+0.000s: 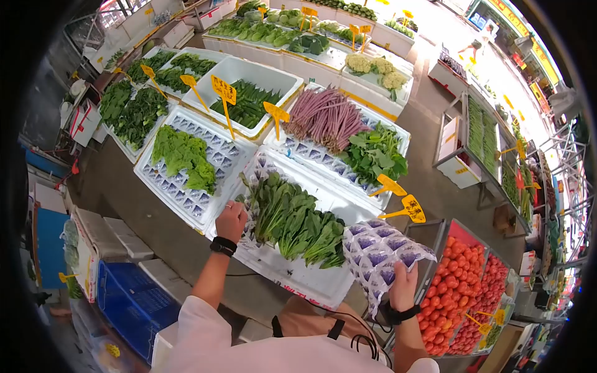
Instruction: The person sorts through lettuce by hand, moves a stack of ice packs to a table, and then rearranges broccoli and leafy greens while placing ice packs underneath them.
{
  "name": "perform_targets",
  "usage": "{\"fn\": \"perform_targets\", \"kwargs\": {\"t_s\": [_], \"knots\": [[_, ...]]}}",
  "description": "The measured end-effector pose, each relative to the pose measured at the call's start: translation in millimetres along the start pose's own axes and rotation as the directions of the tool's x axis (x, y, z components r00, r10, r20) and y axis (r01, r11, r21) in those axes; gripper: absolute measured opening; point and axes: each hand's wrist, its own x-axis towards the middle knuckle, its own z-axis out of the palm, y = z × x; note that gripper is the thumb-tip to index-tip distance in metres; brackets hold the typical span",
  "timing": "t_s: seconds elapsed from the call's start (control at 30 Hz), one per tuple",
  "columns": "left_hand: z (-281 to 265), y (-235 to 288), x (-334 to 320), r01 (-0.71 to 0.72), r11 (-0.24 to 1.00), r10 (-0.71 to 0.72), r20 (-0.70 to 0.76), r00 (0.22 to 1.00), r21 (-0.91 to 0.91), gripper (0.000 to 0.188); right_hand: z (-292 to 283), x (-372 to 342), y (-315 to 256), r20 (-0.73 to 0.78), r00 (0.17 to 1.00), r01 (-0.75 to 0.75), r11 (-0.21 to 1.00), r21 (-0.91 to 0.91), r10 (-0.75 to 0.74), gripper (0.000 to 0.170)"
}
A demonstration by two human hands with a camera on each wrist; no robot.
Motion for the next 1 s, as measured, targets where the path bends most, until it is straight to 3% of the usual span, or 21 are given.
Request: {"fn": "perform_targets", "kwargs": {"t_s": [0.2, 0.3, 0.53, 0.67, 0.77, 0.8, 0.9, 1.0], "knots": [[-35.6, 9.7, 19.0, -0.082, 0.989, 0.081, 0.013, 0.997, 0.120, 0.012, -1.4, -6.0, -0.5, -0.016, 1.000, 0.014, 1.000, -0.026, -0.014, 0.040], [-49.9, 16.3, 23.7, -0.116, 0.984, 0.125, -0.057, 0.991, 0.137, 0.012, -4.1, -9.5, 0.7, -0.024, 0.999, 0.032, 0.999, -0.016, -0.032, 0.040], [-88.4, 20.5, 38.2, -0.055, 0.983, 0.080, -0.136, 0.987, 0.177, 0.010, -17.1, -26.0, 2.3, -0.075, 0.995, 0.069, 0.997, 0.031, -0.066, 0.036], [-103.0, 28.6, 40.9, -0.150, 0.958, 0.183, -0.120, 0.976, 0.243, 0.007, -19.2, -39.5, -11.2, -0.075, 0.994, 0.078, 0.997, 0.004, -0.078, 0.039], [-111.4, 38.0, 48.6, -0.204, 0.943, 0.208, 0.012, 0.978, 0.263, 0.009, -29.3, -44.7, -11.6, -0.046, 0.995, 0.087, 0.996, -0.017, -0.087, 0.039], [-100.0, 29.2, 49.0, -0.215, 0.926, 0.160, 0.196, 0.968, 0.310, 0.013, -30.3, -45.0, -10.9, -0.041, 0.996, 0.083, 0.996, 0.008, -0.083, 0.039], [-60.5, 22.6, 25.7, -0.289, 0.864, 0.096, 0.430, 0.898, 0.411, 0.016, -34.5, -42.9, -4.6, -0.047, 0.993, 0.109, 0.994, -0.004, -0.109, 0.036], [-31.7, 20.7, -6.3, -0.067, 0.930, -0.088, 0.395, 0.915, 0.361, 0.026, -44.2, -42.3, -2.0, 0.012, 0.998, 0.062, 0.997, 0.041, -0.062, 0.036]]}}
